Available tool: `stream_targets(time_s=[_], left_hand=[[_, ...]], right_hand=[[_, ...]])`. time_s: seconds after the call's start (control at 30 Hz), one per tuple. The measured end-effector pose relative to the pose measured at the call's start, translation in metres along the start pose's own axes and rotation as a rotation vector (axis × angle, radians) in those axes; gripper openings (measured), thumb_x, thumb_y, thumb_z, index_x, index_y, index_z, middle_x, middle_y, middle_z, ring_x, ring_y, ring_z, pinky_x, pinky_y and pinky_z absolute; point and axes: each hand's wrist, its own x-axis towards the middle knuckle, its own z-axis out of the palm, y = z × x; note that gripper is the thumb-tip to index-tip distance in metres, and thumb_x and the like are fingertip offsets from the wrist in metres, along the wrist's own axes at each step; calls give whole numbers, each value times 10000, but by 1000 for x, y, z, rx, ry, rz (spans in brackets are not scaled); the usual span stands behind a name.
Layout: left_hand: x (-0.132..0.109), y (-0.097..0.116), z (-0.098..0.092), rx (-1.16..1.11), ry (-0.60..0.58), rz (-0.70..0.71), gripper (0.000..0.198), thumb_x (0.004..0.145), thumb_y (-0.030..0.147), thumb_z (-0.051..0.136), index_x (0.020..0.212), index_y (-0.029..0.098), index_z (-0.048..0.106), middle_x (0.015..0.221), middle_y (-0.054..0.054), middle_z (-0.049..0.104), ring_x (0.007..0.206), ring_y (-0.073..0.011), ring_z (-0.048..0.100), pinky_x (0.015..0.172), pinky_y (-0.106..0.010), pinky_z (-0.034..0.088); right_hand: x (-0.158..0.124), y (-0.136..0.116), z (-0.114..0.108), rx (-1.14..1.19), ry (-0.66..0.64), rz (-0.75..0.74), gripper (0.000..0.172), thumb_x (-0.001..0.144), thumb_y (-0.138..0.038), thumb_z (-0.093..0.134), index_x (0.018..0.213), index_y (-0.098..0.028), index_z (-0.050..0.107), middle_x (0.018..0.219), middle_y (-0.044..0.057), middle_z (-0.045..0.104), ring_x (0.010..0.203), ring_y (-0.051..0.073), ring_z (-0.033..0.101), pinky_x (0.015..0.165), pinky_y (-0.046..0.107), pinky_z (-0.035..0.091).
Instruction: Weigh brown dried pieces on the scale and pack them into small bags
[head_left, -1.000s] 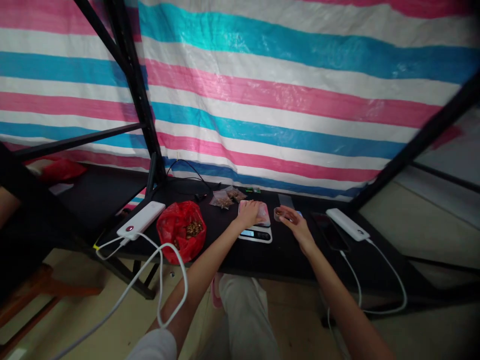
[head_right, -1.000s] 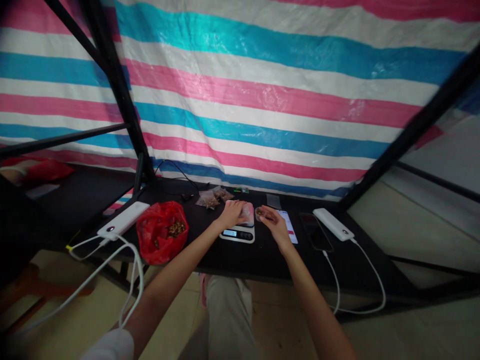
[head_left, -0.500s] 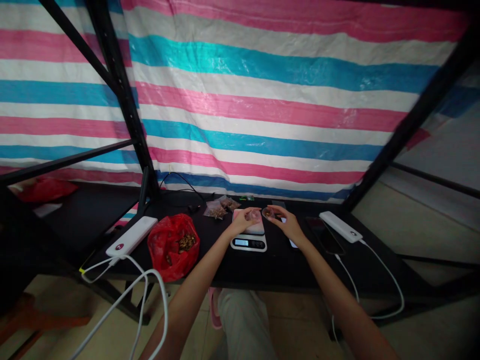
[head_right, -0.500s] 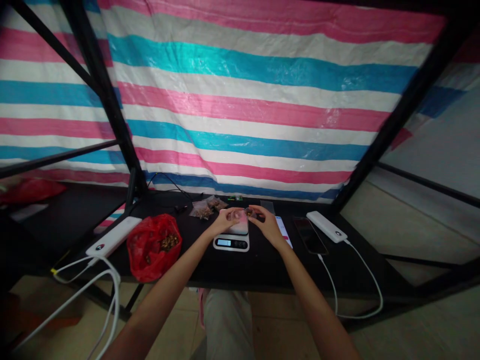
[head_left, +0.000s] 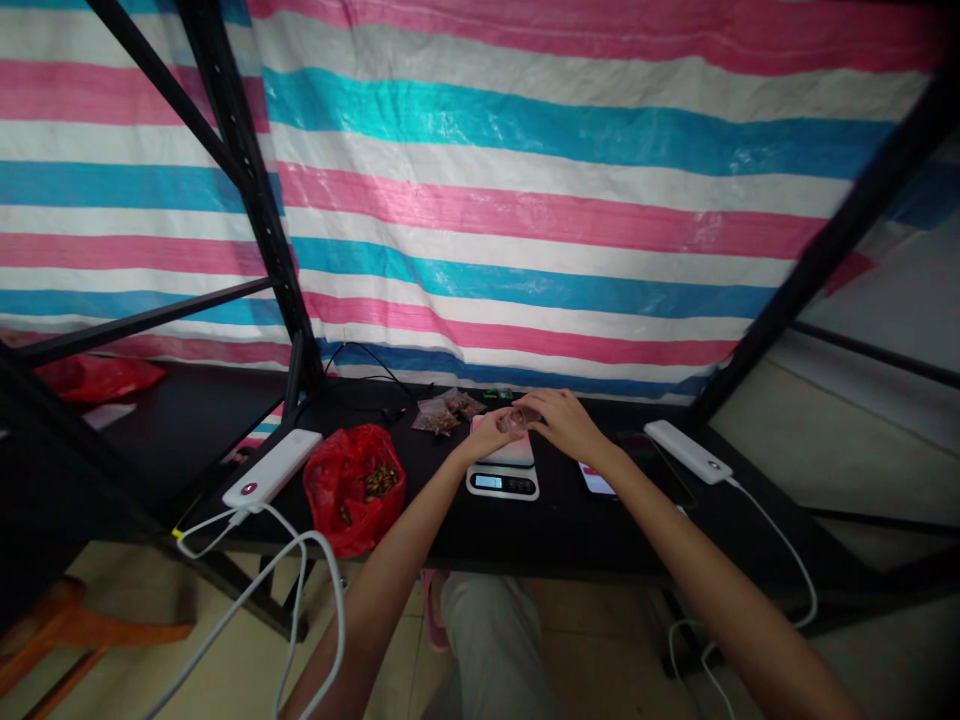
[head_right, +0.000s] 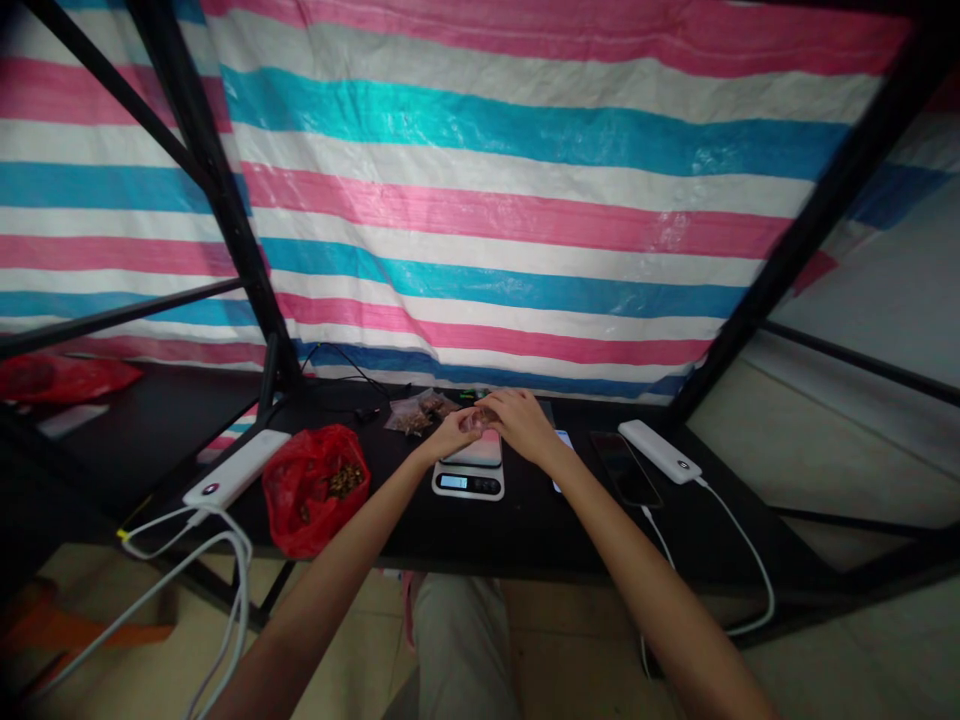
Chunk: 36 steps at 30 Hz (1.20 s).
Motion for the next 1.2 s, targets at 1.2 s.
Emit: stream_targets(time_s=[1.2], left_hand=[[3, -35, 3, 576, 58, 50, 803, 621, 471, 688, 1306, 213, 357, 1300, -125, 420, 1217, -293, 342, 1025, -500, 170]], right_hand=[[-66, 10, 147, 636, 563, 682, 423, 766, -402, 541, 1121, -172, 561, 1048, 108, 619, 913, 230, 573, 779, 401, 457]])
